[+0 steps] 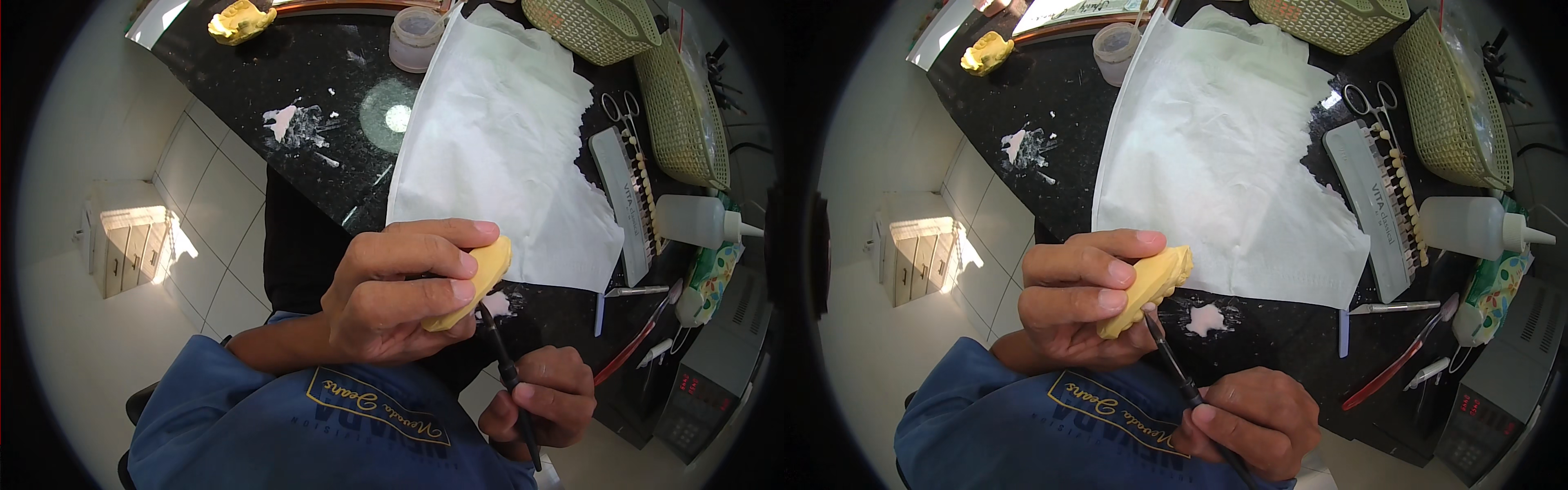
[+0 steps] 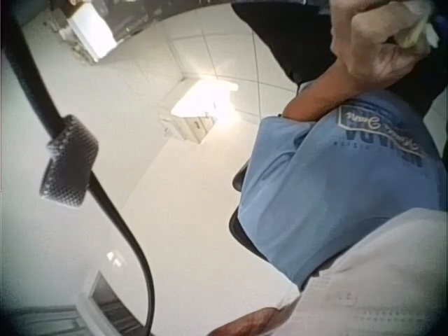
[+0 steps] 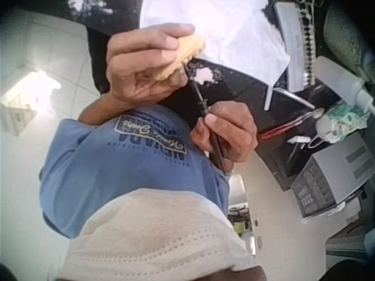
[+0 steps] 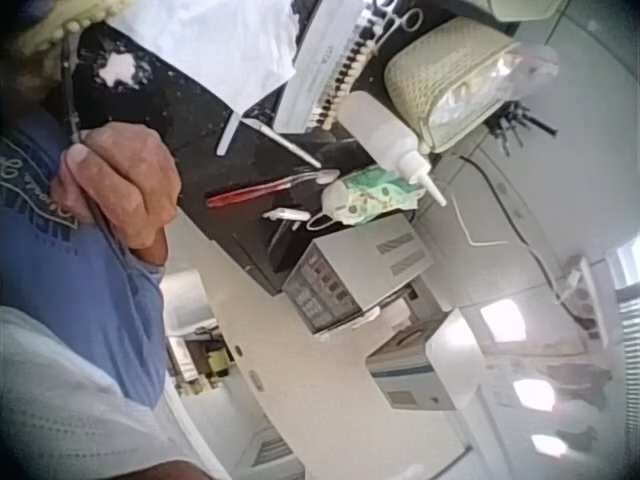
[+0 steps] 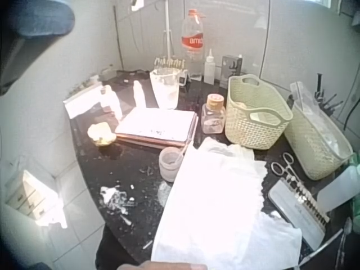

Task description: Applying and shaping dental porcelain or composite material onto a dental bridge model.

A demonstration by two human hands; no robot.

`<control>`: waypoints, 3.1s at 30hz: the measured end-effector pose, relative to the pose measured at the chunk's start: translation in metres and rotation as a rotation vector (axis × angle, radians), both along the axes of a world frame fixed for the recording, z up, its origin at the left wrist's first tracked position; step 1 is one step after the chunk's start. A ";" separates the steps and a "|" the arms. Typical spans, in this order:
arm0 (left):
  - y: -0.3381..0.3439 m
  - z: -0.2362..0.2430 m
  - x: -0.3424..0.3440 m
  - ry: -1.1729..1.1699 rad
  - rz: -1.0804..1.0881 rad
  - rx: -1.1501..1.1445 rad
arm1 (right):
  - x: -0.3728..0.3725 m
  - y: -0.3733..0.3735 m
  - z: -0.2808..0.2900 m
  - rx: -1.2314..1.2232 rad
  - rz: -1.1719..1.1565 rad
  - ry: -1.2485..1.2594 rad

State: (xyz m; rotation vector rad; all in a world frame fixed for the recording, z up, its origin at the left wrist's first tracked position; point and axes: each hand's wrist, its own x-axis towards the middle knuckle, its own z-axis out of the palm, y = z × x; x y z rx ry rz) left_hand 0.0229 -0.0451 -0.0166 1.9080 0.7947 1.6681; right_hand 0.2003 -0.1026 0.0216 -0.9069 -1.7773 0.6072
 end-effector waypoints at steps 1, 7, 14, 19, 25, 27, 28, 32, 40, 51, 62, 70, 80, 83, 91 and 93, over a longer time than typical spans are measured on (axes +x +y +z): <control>0.000 0.000 0.000 -0.001 0.003 0.000 | 0.001 0.000 0.000 -0.010 0.008 0.011; 0.000 -0.001 0.000 0.000 -0.001 -0.005 | -0.001 0.002 0.002 -0.013 -0.003 -0.001; -0.002 -0.003 0.002 -0.011 0.013 -0.004 | -0.003 0.002 0.004 -0.036 -0.043 0.090; -0.001 -0.001 0.000 0.015 0.014 -0.001 | 0.000 0.001 0.001 -0.014 0.005 0.023; -0.001 -0.001 -0.001 0.030 0.006 0.004 | -0.004 0.003 0.005 -0.041 -0.046 0.075; -0.001 -0.002 0.000 0.024 0.015 0.008 | 0.000 0.002 0.001 -0.016 -0.015 0.065; -0.002 -0.002 0.000 0.020 0.026 0.011 | 0.001 0.002 -0.001 0.007 0.019 0.055; -0.001 -0.002 0.001 0.007 0.017 0.012 | 0.000 0.001 -0.001 -0.003 0.014 0.075; 0.000 -0.003 0.000 0.004 0.012 0.025 | -0.004 0.001 0.001 -0.022 -0.044 0.130; 0.001 -0.003 0.000 0.015 -0.017 0.027 | 0.013 -0.014 0.006 -0.097 -0.183 0.063; 0.006 -0.002 0.002 0.038 0.034 0.032 | 0.025 -0.019 0.002 -0.326 -0.220 0.065; 0.004 -0.005 0.003 0.051 0.046 0.063 | 0.022 -0.015 0.002 -0.274 -0.168 -0.080; 0.003 -0.006 0.003 0.050 0.058 0.075 | 0.023 -0.017 0.004 -0.275 -0.175 -0.076; 0.004 -0.006 0.004 0.044 0.058 0.078 | 0.023 -0.015 0.004 -0.251 -0.164 -0.082; 0.000 -0.005 0.003 0.083 0.077 0.064 | 0.021 -0.019 0.001 -0.163 -0.163 0.017; -0.001 -0.003 0.003 0.097 0.077 0.048 | 0.021 -0.018 0.004 -0.139 -0.140 0.042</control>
